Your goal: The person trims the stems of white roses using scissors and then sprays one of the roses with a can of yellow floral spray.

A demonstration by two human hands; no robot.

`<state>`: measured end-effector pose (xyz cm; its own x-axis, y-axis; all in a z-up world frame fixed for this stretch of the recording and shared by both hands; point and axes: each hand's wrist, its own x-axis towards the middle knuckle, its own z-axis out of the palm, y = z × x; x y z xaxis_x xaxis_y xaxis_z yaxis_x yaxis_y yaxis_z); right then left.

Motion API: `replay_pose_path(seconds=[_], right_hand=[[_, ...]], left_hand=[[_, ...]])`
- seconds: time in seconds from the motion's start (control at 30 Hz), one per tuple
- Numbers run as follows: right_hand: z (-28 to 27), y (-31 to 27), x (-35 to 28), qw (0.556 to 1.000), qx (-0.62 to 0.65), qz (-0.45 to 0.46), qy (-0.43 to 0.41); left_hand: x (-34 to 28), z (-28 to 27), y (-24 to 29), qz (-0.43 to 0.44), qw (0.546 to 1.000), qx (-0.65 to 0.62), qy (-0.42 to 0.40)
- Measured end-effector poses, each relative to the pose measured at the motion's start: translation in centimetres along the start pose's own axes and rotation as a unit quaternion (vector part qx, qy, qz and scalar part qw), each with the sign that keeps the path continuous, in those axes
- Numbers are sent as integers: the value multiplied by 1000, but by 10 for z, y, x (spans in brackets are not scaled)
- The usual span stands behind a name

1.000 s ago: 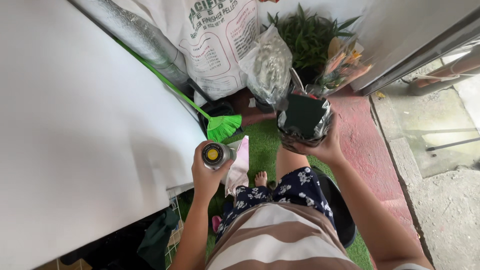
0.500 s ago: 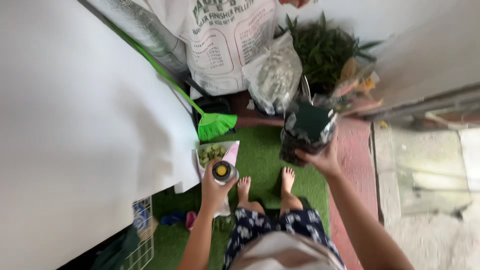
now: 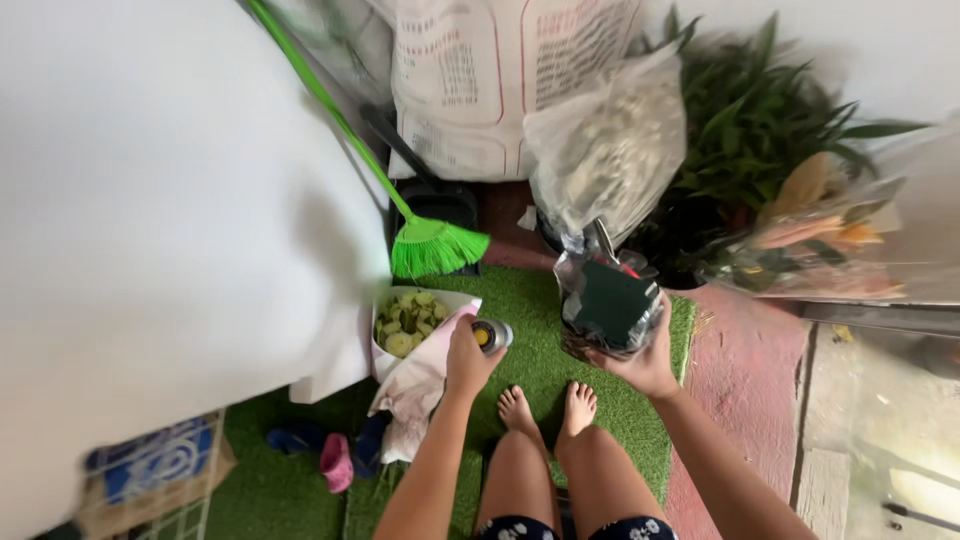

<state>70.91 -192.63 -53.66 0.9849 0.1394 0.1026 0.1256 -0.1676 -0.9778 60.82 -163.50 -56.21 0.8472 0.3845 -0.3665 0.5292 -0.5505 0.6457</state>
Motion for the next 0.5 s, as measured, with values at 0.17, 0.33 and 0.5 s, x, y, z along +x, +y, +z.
replay_pose_path(seconds=[0.17, 0.33, 0.5], right_hand=[[44, 90, 7, 995, 28, -80, -46], [54, 195, 17, 988, 33, -89, -122], [65, 250, 6, 983, 39, -119, -135]], left_hand=[[38, 91, -105, 33, 991, 91, -98], [65, 170, -202, 64, 982, 136, -118], [74, 248, -285, 207, 939, 272, 47]])
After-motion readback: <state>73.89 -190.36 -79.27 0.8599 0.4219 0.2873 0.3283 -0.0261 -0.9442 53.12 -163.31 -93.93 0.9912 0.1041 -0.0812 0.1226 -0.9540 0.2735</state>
